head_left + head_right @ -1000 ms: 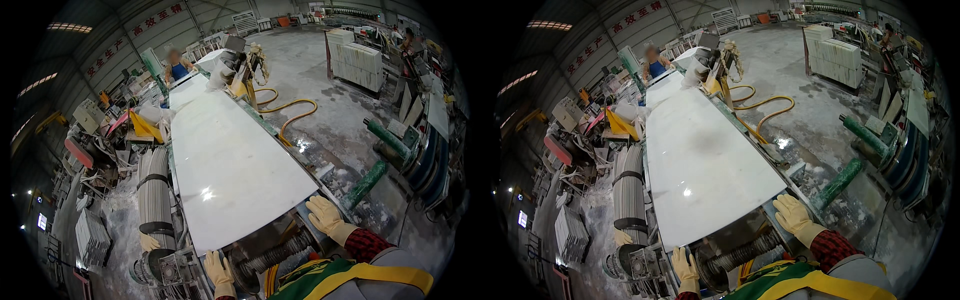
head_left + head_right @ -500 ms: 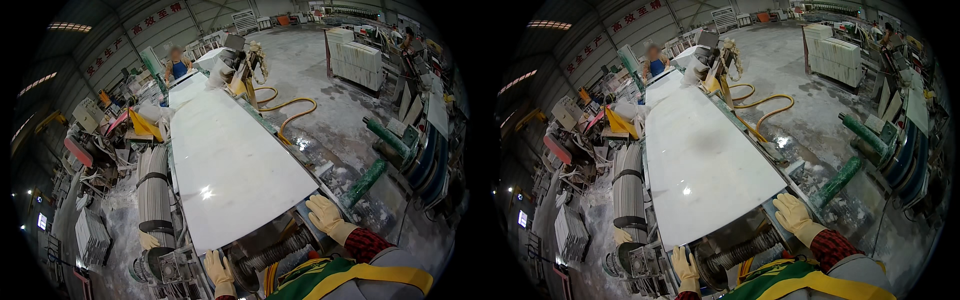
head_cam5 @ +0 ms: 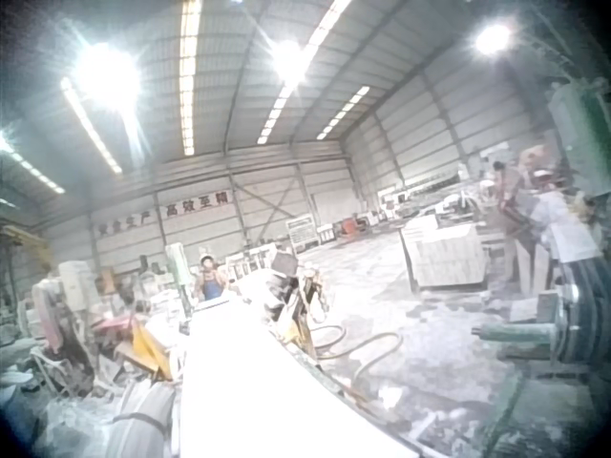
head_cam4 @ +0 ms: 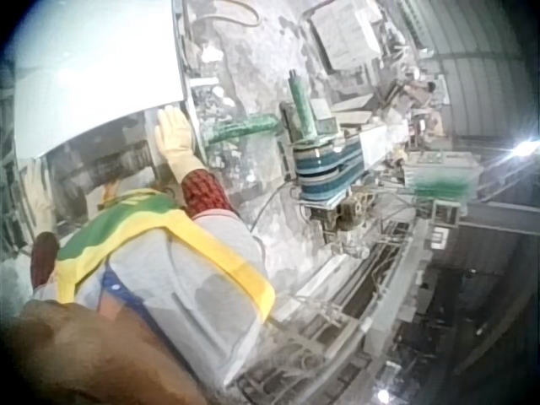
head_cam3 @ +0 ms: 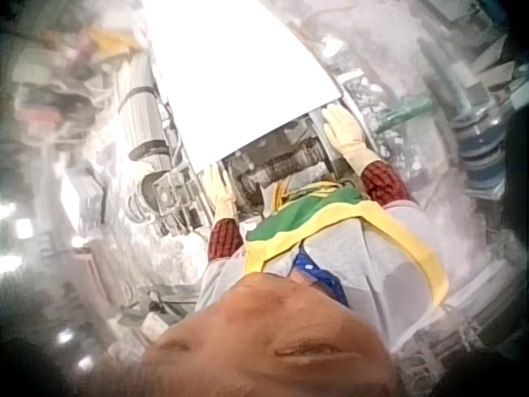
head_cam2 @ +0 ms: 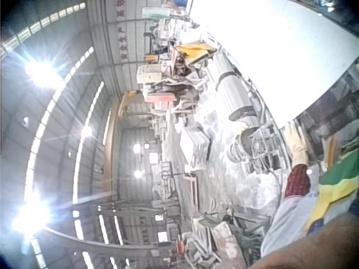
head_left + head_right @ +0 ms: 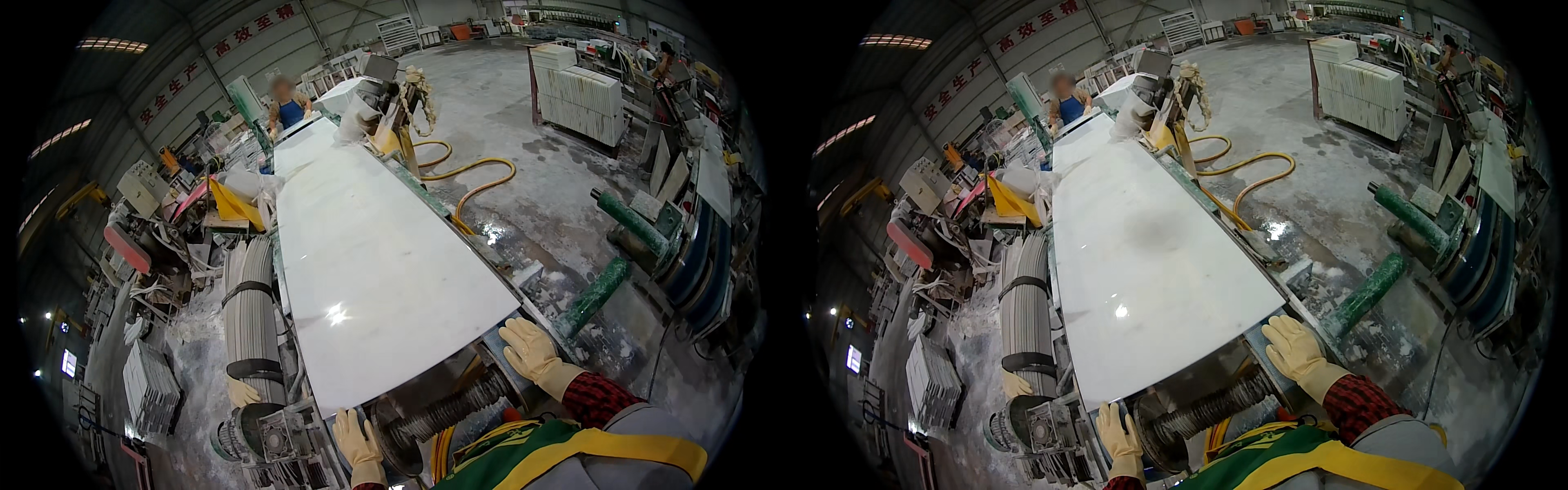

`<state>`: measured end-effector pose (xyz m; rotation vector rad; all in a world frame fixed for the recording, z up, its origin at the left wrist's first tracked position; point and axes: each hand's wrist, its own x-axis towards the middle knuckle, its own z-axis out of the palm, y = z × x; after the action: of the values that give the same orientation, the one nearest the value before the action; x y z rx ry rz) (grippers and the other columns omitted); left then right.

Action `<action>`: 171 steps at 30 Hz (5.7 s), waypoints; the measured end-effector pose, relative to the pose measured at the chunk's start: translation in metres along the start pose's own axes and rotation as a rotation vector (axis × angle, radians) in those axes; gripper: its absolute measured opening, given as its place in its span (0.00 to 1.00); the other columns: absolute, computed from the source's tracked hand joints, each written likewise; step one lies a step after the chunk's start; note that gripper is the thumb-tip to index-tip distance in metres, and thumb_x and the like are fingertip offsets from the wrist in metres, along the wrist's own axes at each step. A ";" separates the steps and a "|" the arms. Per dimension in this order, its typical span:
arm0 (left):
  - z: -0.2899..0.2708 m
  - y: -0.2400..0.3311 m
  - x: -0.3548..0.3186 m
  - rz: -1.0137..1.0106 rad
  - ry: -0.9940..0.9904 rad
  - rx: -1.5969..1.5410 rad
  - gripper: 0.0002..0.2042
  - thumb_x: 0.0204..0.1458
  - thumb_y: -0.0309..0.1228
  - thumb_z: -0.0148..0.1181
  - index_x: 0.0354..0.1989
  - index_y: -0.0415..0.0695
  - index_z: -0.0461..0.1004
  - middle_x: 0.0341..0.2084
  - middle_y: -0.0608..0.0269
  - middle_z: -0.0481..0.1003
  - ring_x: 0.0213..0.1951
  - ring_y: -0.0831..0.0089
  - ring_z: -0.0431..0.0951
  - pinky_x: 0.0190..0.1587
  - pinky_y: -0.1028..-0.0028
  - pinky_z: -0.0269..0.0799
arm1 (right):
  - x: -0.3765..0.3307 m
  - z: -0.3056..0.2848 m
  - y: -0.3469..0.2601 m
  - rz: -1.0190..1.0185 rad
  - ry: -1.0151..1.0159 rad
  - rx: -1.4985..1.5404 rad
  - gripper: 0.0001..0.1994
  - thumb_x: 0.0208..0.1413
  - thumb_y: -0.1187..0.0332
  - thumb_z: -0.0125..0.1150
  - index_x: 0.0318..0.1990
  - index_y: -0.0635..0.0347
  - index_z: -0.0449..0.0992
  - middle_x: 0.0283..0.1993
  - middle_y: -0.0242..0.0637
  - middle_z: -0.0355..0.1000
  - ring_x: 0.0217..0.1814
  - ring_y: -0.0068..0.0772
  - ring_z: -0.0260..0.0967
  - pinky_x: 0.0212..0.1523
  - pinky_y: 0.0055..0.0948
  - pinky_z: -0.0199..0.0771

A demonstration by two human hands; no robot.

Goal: The person feeds large white stone slabs into a polishing machine, guides them through the rollers, and removes them from the other side. The person repeats this process for multiple slabs in a factory setting.

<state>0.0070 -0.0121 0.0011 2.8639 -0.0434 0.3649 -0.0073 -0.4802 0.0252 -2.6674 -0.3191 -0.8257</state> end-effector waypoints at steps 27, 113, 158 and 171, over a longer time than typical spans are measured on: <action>-0.008 0.010 -0.066 -0.037 0.198 -0.426 0.18 0.67 0.28 0.59 0.62 0.32 0.77 0.63 0.30 0.75 0.65 0.35 0.74 0.73 0.46 0.62 | 0.035 0.100 -0.135 1.014 -0.798 1.417 0.27 0.74 0.53 0.59 0.72 0.57 0.71 0.76 0.47 0.67 0.77 0.46 0.66 0.73 0.43 0.73; 0.127 0.802 -0.153 0.199 -1.099 -0.936 0.24 0.69 0.49 0.59 0.46 0.35 0.85 0.31 0.65 0.82 0.31 0.74 0.76 0.35 0.68 0.72 | -0.407 -0.454 0.247 0.992 0.227 -0.111 0.37 0.57 0.89 0.51 0.75 0.55 0.64 0.76 0.48 0.63 0.80 0.54 0.58 0.80 0.43 0.59; 0.215 1.022 -0.128 -0.150 -1.807 -0.612 0.24 0.75 0.49 0.50 0.51 0.35 0.76 0.35 0.57 0.81 0.35 0.63 0.81 0.48 0.64 0.81 | -0.481 -0.404 0.433 1.897 1.011 1.377 0.26 0.73 0.47 0.58 0.50 0.67 0.82 0.44 0.52 0.86 0.30 0.37 0.81 0.33 0.31 0.83; 0.284 1.032 -0.128 0.030 -1.818 -0.885 0.25 0.75 0.46 0.52 0.47 0.28 0.78 0.38 0.46 0.85 0.33 0.63 0.86 0.40 0.67 0.86 | -0.548 -0.346 0.485 1.365 0.942 1.516 0.35 0.81 0.47 0.34 0.64 0.75 0.75 0.56 0.57 0.82 0.43 0.40 0.86 0.44 0.32 0.88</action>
<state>-0.1107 -1.0830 -0.0432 1.4309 -0.4092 -1.7230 -0.4759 -1.1183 -0.1416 -0.5413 0.7403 -0.6777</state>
